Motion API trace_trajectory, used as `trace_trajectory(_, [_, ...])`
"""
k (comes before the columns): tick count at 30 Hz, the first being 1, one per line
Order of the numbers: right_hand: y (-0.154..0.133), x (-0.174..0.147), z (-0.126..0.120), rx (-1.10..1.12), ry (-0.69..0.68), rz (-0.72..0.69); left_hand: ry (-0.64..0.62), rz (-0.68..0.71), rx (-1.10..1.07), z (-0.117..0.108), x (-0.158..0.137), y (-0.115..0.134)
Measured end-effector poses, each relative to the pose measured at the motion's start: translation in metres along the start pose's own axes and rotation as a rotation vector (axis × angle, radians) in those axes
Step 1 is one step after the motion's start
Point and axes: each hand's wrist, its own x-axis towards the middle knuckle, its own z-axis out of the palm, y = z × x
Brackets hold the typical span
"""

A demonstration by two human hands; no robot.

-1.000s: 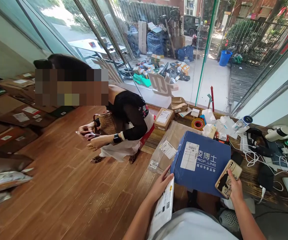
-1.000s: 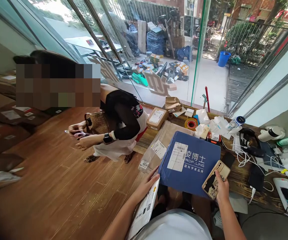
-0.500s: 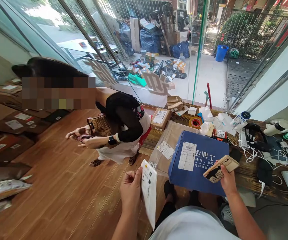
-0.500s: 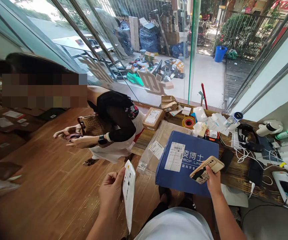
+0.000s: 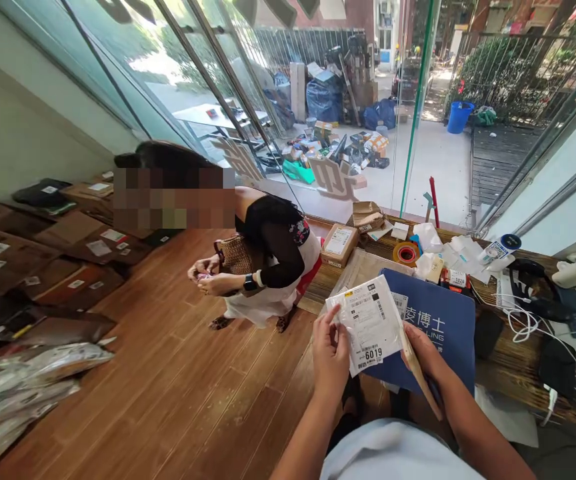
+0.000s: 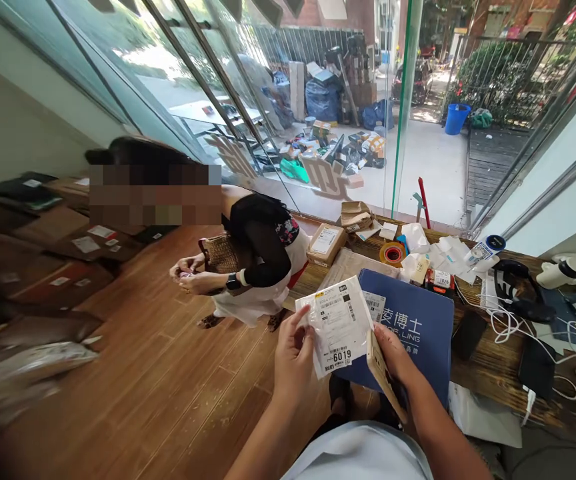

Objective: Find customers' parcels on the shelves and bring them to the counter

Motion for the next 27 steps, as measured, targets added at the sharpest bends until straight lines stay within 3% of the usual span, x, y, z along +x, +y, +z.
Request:
trace_trajectory(2, [-0.006,-0.001,0.003,-0.056,-0.130,0.007,-0.056,0.027,-0.013,-0.001,0.001,0.005])
trace_trajectory(4, [-0.005,-0.003,-0.001,-0.098,-0.153,0.012,-0.144,0.036,-0.060,-0.003,0.001,0.004])
trace_trajectory(8, [0.009,-0.007,-0.012,-0.139,-0.006,0.006,-0.283,-0.066,-0.158,-0.005,-0.003,-0.012])
trace_trajectory(13, [0.028,-0.008,-0.013,-0.204,0.108,0.008,-0.354,-0.164,-0.262,-0.005,0.008,-0.030])
trace_trajectory(19, [0.028,-0.011,0.019,-0.137,0.372,0.030,-0.492,-0.208,-0.563,-0.009,0.039,-0.026])
trace_trajectory(23, [0.018,-0.008,0.042,-0.074,0.424,0.076,-0.675,-0.269,-0.626,-0.010,0.049,-0.027])
trace_trajectory(27, [0.017,0.000,0.052,-0.083,0.423,0.034,-0.693,-0.324,-0.596,-0.014,0.052,-0.035])
